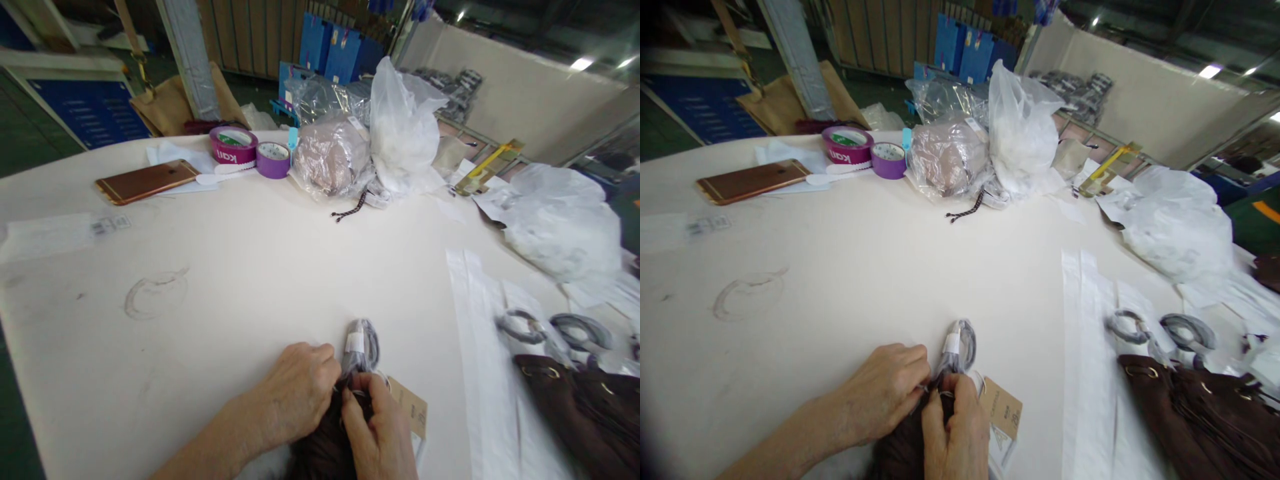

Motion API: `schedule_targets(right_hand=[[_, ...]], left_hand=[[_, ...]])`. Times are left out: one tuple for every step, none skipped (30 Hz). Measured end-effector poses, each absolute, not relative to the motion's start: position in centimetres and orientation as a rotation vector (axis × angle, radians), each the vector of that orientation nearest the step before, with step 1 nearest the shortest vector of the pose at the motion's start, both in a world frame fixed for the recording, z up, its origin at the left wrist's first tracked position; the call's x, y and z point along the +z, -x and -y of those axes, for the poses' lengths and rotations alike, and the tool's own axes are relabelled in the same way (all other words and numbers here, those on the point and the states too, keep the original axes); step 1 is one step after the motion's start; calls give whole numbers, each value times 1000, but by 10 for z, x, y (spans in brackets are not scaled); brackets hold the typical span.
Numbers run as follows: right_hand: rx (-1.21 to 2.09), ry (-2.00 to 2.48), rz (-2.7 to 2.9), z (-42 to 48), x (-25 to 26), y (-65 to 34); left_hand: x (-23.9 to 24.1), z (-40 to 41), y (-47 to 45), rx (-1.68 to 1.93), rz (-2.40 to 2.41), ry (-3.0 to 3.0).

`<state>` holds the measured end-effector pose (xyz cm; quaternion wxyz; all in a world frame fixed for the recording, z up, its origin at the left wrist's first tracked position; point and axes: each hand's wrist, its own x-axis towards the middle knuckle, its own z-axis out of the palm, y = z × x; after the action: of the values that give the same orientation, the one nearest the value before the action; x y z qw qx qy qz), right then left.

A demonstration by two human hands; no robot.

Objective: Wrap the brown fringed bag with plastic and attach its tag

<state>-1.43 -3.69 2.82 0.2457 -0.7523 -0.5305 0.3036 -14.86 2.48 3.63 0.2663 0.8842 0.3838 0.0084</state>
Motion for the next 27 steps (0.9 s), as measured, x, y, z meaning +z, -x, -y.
schedule_targets(right_hand=[[827,2053,1432,37,28,14],[826,2053,1415,38,28,14],[826,2053,1404,38,28,15],[827,2052,1396,38,28,15],[828,2051,1390,39,28,15],[832,2051,1386,39,28,15],[833,2051,1382,39,29,15],[834,2052,1379,39,29,15],[834,2054,1375,39,29,15],[835,2056,1370,39,29,15],[839,2059,1366,39,29,15],[848,2062,1364,39,29,15],[860,2065,1365,39,30,15],[869,2064,1371,39,30,15],[871,2061,1380,39,31,15],[865,2055,1392,39,31,16],[851,2048,1402,39,32,16],[831,2040,1408,39,33,17],[812,2031,1411,39,33,17],[795,2024,1411,38,34,18],[781,2018,1410,38,34,19],[770,2014,1410,38,35,19],[760,2013,1410,38,35,20],[753,2013,1410,38,34,20],[748,2013,1409,38,34,20],[744,2009,1412,38,33,20],[744,2003,1416,38,33,19]], left_hand=[[36,-25,148,27,-1033,-2394],[35,-25,148,30,-1033,-2398],[35,-25,148,30,-1038,-2401],[35,-25,147,28,-1040,-2406],[35,-25,147,25,-1039,-2411],[35,-25,147,27,-1034,-2417],[34,-25,148,33,-1026,-2422],[34,-25,148,38,-1019,-2424],[33,-25,148,50,-1017,-2425],[32,-24,148,66,-1013,-2423],[31,-24,149,82,-1008,-2420],[30,-23,149,97,-1001,-2417],[29,-23,149,112,-997,-2415],[29,-23,149,125,-992,-2413],[28,-23,150,131,-992,-2409],[29,-23,150,132,-1001,-2406],[29,-23,151,128,-1017,-2405],[30,-24,151,117,-1032,-2403],[30,-25,152,99,-1050,-2400],[31,-26,153,82,-1069,-2397],[33,-26,154,70,-1090,-2393],[34,-27,155,57,-1111,-2381],[35,-28,156,46,-1128,-2358],[37,-28,157,42,-1147,-2324],[39,-29,158,43,-1165,-2283],[40,-29,159,44,-1176,-2243],[42,-29,159,44,-1178,-2215]])
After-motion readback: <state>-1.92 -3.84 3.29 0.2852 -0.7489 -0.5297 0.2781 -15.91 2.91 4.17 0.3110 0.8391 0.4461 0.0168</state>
